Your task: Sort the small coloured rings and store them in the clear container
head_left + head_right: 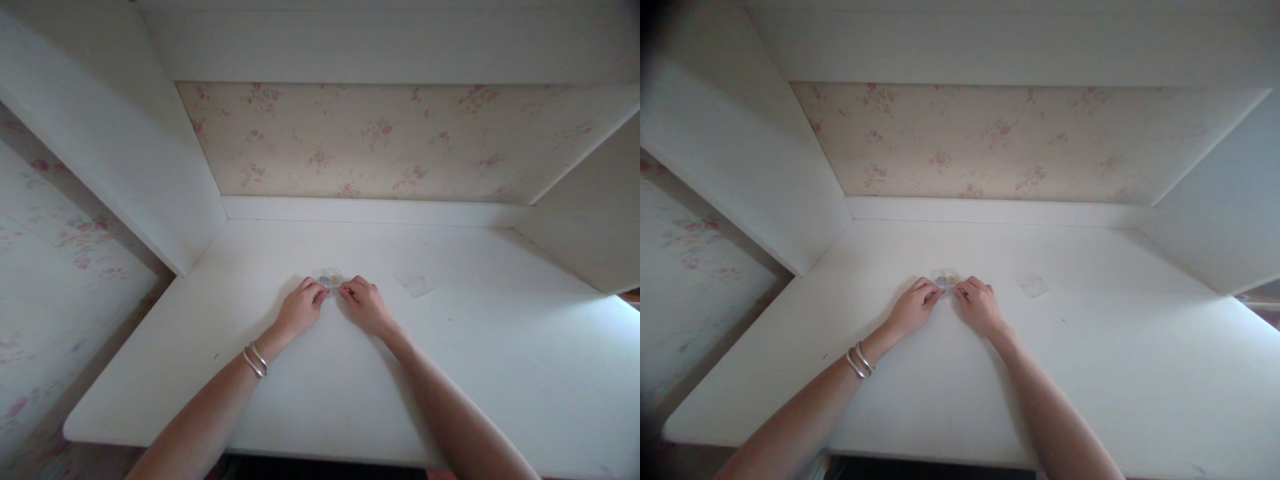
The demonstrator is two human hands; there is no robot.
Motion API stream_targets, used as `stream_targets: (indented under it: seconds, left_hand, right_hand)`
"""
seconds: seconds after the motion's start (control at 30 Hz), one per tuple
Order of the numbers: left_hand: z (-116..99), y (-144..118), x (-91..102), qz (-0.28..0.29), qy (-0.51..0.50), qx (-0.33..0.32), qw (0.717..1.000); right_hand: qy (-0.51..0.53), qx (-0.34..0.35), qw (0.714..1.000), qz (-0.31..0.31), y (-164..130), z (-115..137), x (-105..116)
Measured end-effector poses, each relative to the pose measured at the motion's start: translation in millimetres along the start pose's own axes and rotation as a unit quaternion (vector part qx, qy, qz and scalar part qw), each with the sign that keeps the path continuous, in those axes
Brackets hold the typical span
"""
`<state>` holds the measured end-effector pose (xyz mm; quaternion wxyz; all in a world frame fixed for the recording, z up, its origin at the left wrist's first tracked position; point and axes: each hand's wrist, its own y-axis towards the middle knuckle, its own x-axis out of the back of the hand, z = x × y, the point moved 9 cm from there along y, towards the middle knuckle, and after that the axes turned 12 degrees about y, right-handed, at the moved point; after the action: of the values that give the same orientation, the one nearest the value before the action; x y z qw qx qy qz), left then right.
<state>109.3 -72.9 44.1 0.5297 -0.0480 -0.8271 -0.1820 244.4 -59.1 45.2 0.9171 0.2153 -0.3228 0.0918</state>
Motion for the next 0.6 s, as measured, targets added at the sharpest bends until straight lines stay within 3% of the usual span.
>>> stream_targets:
  seconds: [0.17, 0.37, 0.47, 0.6]
  left_hand:
    - [-2, -1, 0.3, 0.006, -0.008, -0.015, 1.000]
    - [-6, -5, 7.3, 0.003, 0.025, 0.000, 1.000]
    - [-24, -9, 8.8, 0.008, 0.076, -0.015, 0.997]
    - [-60, -14, -8.2, 0.074, 0.104, -0.076, 0.989]
  right_hand:
    - [0.036, -0.008, 0.997, -0.071, -7, -5, 28]
    - [0.029, -0.064, 0.988, -0.139, -22, -36, 65]
    - [0.003, -0.085, 0.986, -0.147, -24, -48, 73]
    - [-0.056, -0.114, 0.977, -0.172, -26, -58, 88]
